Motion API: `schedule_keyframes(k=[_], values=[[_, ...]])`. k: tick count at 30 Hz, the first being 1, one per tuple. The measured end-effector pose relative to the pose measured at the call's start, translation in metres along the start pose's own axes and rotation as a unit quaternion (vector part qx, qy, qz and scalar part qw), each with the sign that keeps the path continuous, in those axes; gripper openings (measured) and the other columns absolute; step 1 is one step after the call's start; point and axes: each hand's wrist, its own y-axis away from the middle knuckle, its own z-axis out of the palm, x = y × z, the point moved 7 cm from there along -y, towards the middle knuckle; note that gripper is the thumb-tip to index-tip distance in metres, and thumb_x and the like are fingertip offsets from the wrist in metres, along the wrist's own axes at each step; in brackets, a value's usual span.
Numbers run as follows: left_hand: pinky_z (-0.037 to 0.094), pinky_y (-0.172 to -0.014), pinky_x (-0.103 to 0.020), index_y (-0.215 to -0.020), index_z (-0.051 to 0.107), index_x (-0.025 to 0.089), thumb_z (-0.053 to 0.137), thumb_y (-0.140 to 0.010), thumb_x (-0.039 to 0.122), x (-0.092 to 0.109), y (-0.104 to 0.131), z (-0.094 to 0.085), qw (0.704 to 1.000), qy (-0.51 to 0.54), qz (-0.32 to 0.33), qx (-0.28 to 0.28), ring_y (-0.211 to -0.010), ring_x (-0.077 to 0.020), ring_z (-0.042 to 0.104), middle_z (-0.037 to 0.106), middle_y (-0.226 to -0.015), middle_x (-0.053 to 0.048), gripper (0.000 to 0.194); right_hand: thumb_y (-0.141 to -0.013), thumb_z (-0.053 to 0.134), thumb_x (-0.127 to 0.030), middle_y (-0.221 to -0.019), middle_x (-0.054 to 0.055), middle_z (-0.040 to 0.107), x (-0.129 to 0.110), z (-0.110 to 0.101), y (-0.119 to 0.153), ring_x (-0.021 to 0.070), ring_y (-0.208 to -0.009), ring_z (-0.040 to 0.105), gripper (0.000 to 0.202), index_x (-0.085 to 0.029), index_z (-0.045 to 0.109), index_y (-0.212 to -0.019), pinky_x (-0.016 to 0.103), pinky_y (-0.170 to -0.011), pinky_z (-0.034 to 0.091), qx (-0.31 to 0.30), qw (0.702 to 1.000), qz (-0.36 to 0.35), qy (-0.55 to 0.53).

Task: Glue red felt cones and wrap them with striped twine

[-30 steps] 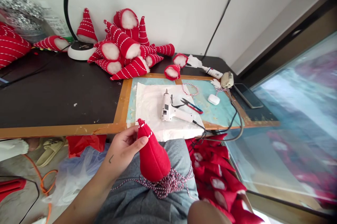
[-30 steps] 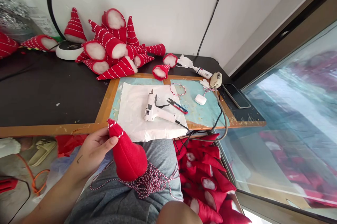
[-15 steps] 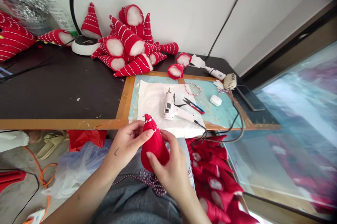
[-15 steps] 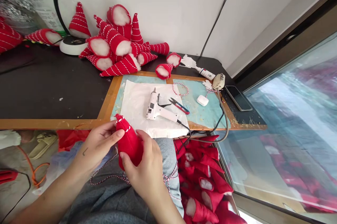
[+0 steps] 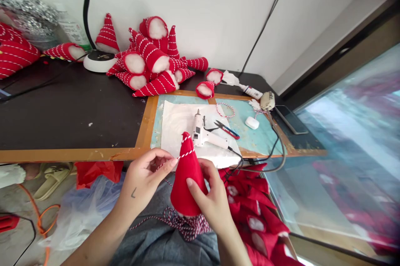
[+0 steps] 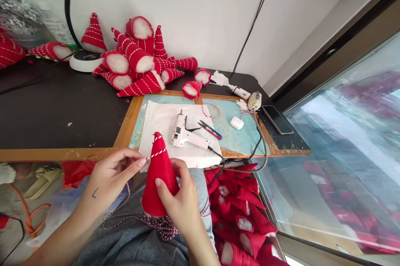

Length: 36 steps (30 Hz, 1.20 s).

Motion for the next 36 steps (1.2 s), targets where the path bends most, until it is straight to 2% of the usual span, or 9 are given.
schedule_keyframes(k=[5,8,13,15,19,22,25,30,36], values=[[0.044,-0.063,-0.021,-0.086,0.07,0.019,0.078,-0.088,0.054,-0.008,-0.008,0.01,0.996,0.081,-0.012,-0.038,-0.068,-0.0131,0.055,0.063,-0.075,0.0,0.036,-0.092,0.069,-0.056,-0.114,0.005,0.073,0.01,0.012,0.004,0.0229,-0.103,0.069,0.043,-0.026,0.063,-0.123,0.034,-0.092,0.054,-0.097,0.974,0.066,-0.194],[0.047,-0.068,-0.021,-0.1,0.074,0.021,0.083,-0.082,0.058,-0.012,-0.008,0.02,0.984,0.159,-0.045,-0.067,-0.075,-0.014,0.059,0.067,-0.084,-0.001,0.042,-0.086,0.072,-0.062,-0.112,0.005,0.071,0.018,0.017,0.006,0.0231,-0.097,0.067,0.048,-0.027,0.066,-0.118,0.033,-0.087,0.054,-0.12,0.953,0.086,-0.263],[0.053,-0.09,-0.031,-0.106,0.079,0.021,0.079,-0.082,0.066,-0.004,0.002,0.049,0.941,0.235,-0.066,-0.234,-0.1,-0.0254,0.068,0.075,-0.102,-0.009,0.05,-0.077,0.074,-0.07,-0.121,0.008,0.072,0.026,0.022,0.006,0.03,-0.108,0.069,0.065,-0.025,0.07,-0.124,0.042,-0.098,0.054,-0.157,0.941,0.118,-0.277],[0.053,-0.087,-0.031,-0.099,0.081,0.02,0.076,-0.084,0.067,0.0,0.001,0.052,0.943,0.218,-0.04,-0.247,-0.1,-0.0263,0.068,0.075,-0.101,-0.01,0.049,-0.081,0.071,-0.071,-0.134,0.008,0.069,0.023,0.02,0.005,0.0316,-0.121,0.066,0.067,-0.026,0.068,-0.131,0.045,-0.108,0.05,-0.167,0.942,0.108,-0.269],[0.052,-0.075,-0.027,-0.094,0.081,0.022,0.08,-0.083,0.061,-0.004,-0.008,0.038,0.977,0.15,-0.015,-0.153,-0.085,-0.0223,0.066,0.073,-0.09,-0.007,0.041,-0.092,0.059,-0.072,-0.134,0.009,0.068,0.004,0.008,0.001,0.0289,-0.124,0.064,0.062,-0.028,0.059,-0.135,0.045,-0.111,0.049,-0.117,0.974,0.007,-0.196],[0.052,-0.068,-0.025,-0.093,0.079,0.022,0.082,-0.081,0.057,-0.009,-0.012,0.026,0.992,0.091,-0.007,-0.084,-0.075,-0.0203,0.064,0.071,-0.083,-0.004,0.038,-0.086,0.068,-0.071,-0.129,0.01,0.069,-0.008,0.005,0.0,0.0294,-0.115,0.066,0.068,-0.026,0.055,-0.135,0.044,-0.103,0.053,-0.056,0.996,-0.044,-0.062],[0.054,-0.066,-0.025,-0.097,0.077,0.021,0.082,-0.08,0.057,-0.012,-0.013,0.022,0.996,0.065,-0.01,-0.06,-0.074,-0.0204,0.064,0.071,-0.083,-0.004,0.04,-0.079,0.079,-0.052,-0.125,0.01,0.071,-0.012,0.009,-0.003,0.029,-0.109,0.068,0.063,-0.024,0.056,-0.13,0.044,-0.098,0.054,-0.014,0.999,-0.034,0.027],[0.057,-0.066,-0.023,-0.12,0.068,0.024,0.081,-0.083,0.053,-0.009,-0.005,0.024,0.993,0.112,-0.008,-0.02,-0.076,-0.0184,0.066,0.069,-0.086,-0.001,0.048,-0.081,0.071,-0.039,-0.112,0.007,0.074,-0.013,0.009,-0.008,0.0245,-0.097,0.069,0.043,-0.022,0.061,-0.119,0.039,-0.089,0.055,0.042,0.999,-0.014,0.016],[0.058,-0.068,-0.026,-0.088,0.069,0.023,0.077,-0.088,0.049,0.007,0.015,0.021,0.998,0.055,0.021,0.031,-0.076,-0.0205,0.069,0.07,-0.081,-0.003,0.027,-0.082,0.07,-0.036,-0.107,0.005,0.075,-0.011,-0.003,-0.01,0.023,-0.092,0.069,0.038,-0.022,0.062,-0.116,0.036,-0.083,0.054,0.103,0.993,0.0,0.056]])
